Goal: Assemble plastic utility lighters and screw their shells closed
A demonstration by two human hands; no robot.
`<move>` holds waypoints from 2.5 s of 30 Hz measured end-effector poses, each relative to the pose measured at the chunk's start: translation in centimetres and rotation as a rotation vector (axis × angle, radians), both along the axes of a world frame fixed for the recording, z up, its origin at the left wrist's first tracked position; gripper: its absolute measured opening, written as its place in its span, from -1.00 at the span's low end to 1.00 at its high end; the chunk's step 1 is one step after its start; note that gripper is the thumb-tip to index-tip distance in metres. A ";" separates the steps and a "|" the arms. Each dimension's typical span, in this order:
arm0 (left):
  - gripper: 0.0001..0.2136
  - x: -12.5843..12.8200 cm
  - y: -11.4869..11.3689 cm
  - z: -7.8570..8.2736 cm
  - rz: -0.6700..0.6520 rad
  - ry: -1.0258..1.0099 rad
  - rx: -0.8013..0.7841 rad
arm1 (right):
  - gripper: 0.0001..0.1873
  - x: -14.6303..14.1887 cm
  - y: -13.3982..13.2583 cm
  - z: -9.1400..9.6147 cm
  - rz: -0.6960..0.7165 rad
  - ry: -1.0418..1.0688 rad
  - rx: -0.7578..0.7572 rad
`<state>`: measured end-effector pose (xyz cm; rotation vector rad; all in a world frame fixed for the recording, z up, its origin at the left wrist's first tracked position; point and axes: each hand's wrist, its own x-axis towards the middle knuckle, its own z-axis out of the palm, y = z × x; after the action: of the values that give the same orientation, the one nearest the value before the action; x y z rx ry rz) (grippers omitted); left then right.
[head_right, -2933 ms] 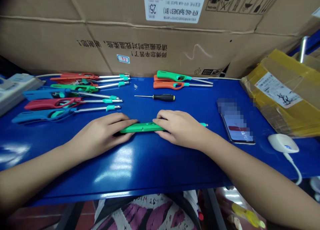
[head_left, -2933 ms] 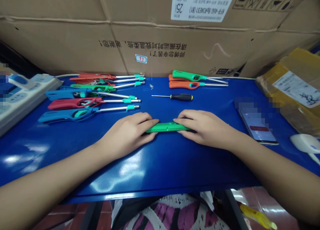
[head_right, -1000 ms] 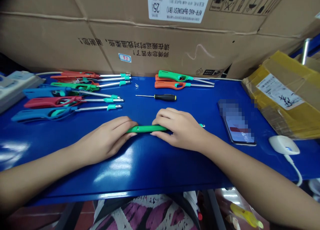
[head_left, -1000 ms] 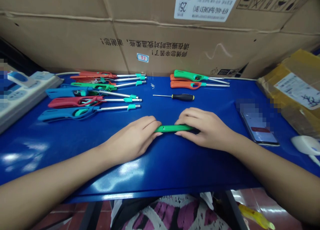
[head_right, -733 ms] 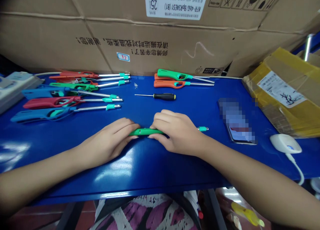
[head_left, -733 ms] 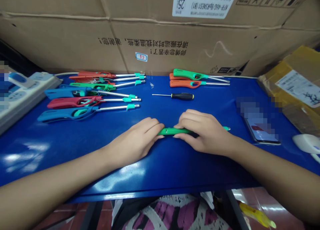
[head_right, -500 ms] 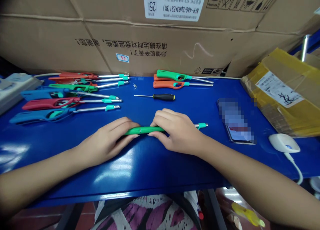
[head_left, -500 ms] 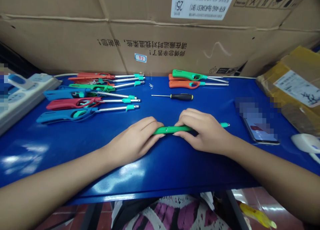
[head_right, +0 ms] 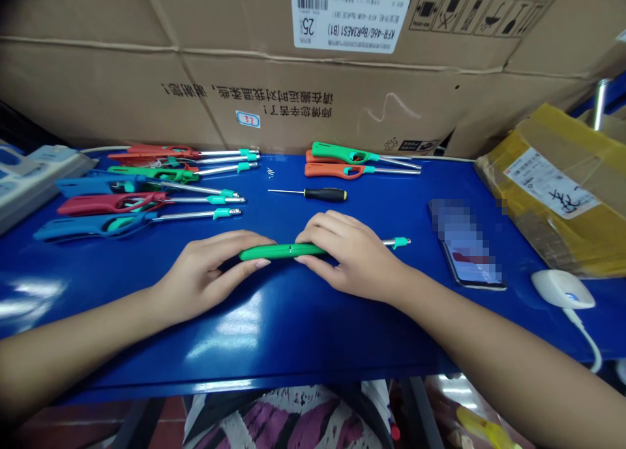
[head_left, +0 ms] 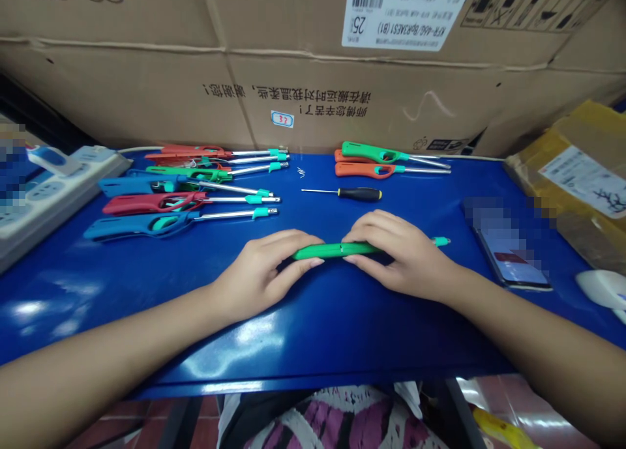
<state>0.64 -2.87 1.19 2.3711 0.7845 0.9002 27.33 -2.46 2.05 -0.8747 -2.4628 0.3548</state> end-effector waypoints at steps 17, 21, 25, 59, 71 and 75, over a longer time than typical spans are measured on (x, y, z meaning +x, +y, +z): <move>-0.76 0.2 0.1 -0.2 0.045 -0.012 0.103 | -0.94 -0.4 -1.1 0.1 -0.050 0.110 -0.085; -0.79 0.0 0.0 0.0 0.052 -0.028 0.003 | -0.92 -0.2 -0.8 0.2 -0.057 0.125 -0.096; -0.79 0.3 -0.1 0.0 0.116 -0.107 -0.292 | -0.86 -0.2 -0.4 0.2 -0.089 0.112 -0.079; -0.74 0.3 0.7 -0.3 -0.045 -0.041 0.122 | -0.64 0.1 -0.2 -0.5 0.043 -0.068 -0.049; -0.74 0.6 -0.1 -0.7 -0.003 -0.065 0.057 | -0.69 -0.5 -0.5 -0.4 0.053 -0.069 -0.089; -0.80 0.8 0.0 -0.6 0.093 -0.088 0.006 | -0.69 -0.5 -0.4 -0.5 0.040 -0.063 -0.062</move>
<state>1.47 -2.85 0.63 2.2993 0.8638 1.0385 26.87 -2.81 1.53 -0.8750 -2.5422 0.4262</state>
